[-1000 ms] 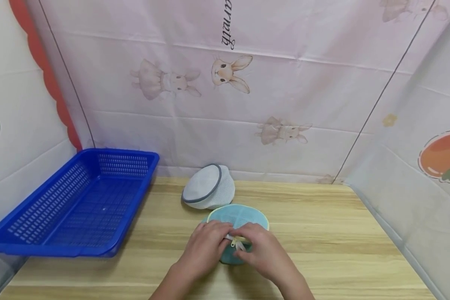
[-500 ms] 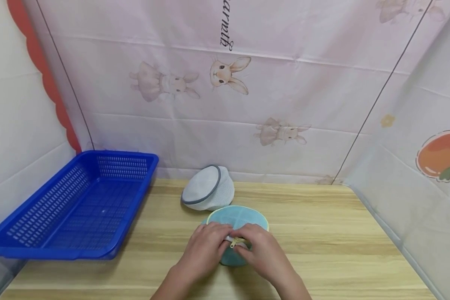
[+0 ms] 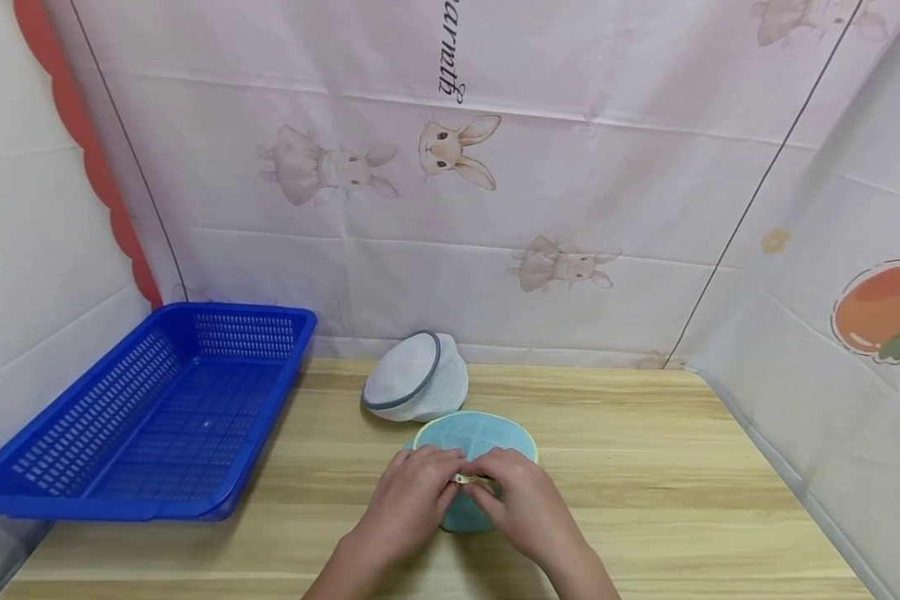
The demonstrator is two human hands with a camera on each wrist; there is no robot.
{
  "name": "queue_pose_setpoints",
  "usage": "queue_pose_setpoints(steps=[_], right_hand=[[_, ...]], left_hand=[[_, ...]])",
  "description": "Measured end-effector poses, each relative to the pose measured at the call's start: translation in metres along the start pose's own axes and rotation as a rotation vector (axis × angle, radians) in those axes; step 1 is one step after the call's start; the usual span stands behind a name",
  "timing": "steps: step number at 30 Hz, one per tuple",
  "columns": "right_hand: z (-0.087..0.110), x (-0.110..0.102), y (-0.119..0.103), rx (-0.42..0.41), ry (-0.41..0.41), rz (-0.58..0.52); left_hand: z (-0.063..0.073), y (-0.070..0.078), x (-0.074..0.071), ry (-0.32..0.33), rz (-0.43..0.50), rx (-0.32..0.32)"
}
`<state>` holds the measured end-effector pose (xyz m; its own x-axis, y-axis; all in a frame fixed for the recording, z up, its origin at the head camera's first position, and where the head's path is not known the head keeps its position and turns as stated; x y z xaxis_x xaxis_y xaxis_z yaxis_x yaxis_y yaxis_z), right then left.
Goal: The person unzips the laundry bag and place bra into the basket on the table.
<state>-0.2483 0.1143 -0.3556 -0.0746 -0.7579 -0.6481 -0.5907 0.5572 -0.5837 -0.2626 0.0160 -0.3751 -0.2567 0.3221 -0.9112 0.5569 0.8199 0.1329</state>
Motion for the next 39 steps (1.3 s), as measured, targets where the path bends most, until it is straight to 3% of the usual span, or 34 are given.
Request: queue_pose_setpoints(steps=[9,14,18,28,39], right_hand=[[0.000,-0.002,0.007,0.098,0.024,-0.012],[0.002,-0.004,0.010,0.124,0.041,-0.013],[0.003,-0.009,0.011,0.135,0.089,-0.009],[0.001,-0.021,0.015,0.170,0.206,-0.054],[0.001,-0.028,0.016,0.174,0.243,-0.043]], left_hand=[[0.000,-0.001,0.003,-0.010,0.017,-0.001],[0.000,0.004,0.001,0.012,0.022,0.033],[0.000,0.007,-0.004,0.039,0.034,0.048],[-0.001,0.005,-0.012,0.093,0.060,0.009],[-0.002,0.000,-0.010,0.032,0.085,-0.041]])
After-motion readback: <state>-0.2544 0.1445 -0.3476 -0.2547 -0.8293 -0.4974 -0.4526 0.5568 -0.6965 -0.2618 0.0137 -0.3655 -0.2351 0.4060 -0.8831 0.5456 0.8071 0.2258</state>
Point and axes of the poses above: each hand's wrist, its own z-axis away from the middle knuckle, its own x-axis out of the palm, y = z × x, the point moved 10 cm from there along -z, towards the middle knuckle, and after that the axes turned 12 degrees about -z, right-handed, at the moved point
